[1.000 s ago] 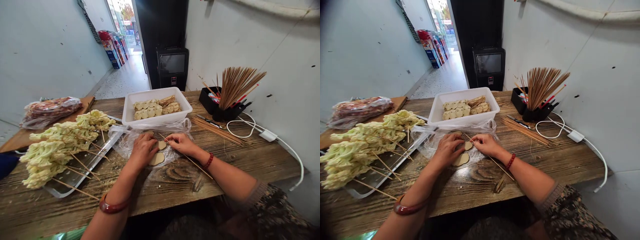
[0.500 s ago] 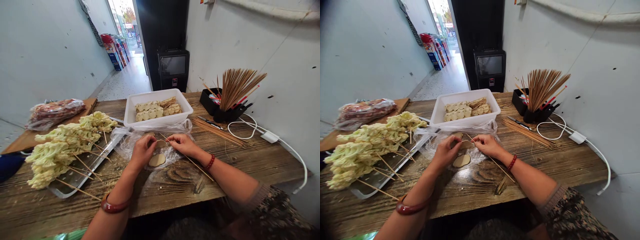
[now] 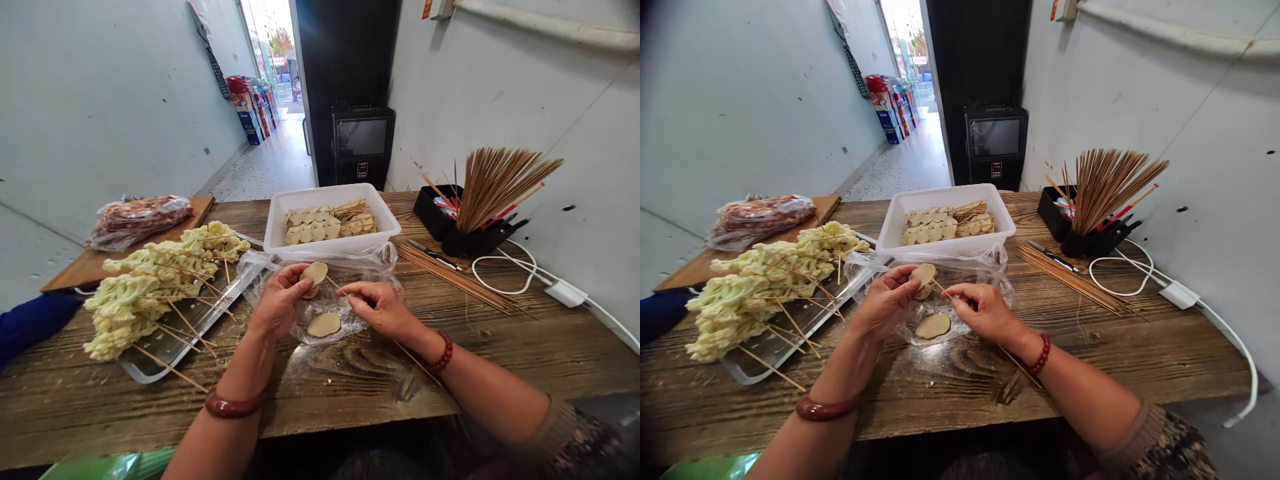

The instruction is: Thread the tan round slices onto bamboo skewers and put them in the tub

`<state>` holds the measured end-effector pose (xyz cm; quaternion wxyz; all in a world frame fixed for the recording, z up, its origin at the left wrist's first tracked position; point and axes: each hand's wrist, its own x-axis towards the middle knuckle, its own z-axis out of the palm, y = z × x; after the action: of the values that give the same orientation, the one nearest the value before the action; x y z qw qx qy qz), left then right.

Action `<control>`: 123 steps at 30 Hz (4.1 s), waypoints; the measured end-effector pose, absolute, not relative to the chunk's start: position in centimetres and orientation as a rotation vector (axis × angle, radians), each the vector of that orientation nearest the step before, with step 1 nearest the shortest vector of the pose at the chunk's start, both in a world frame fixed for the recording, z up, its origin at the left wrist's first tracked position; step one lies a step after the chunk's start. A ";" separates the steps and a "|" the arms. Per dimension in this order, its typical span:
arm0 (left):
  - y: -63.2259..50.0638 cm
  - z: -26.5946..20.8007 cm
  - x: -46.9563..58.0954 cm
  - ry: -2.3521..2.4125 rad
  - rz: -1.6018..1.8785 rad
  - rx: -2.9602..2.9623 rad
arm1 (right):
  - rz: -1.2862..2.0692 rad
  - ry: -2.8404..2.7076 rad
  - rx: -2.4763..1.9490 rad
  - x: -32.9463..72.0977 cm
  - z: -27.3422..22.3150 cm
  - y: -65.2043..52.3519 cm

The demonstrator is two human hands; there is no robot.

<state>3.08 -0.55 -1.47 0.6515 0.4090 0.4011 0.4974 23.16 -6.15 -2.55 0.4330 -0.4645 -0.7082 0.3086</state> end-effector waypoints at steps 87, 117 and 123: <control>-0.9 -1.8 3.2 0.927 1.092 1.076 | 0.679 -1.821 -1.055 22.5 -4.5 -6.3; -1.0 -1.8 3.1 0.920 1.094 1.021 | 0.655 -1.821 -1.028 22.6 -4.7 -6.3; -1.1 -1.6 3.3 0.909 1.109 1.014 | 0.648 -1.815 -1.035 22.7 -4.8 -6.3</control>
<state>3.30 -1.07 -1.58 0.6385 0.4444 0.3983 0.4860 22.70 -6.27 -4.76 0.4591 -0.4202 -0.7371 0.2633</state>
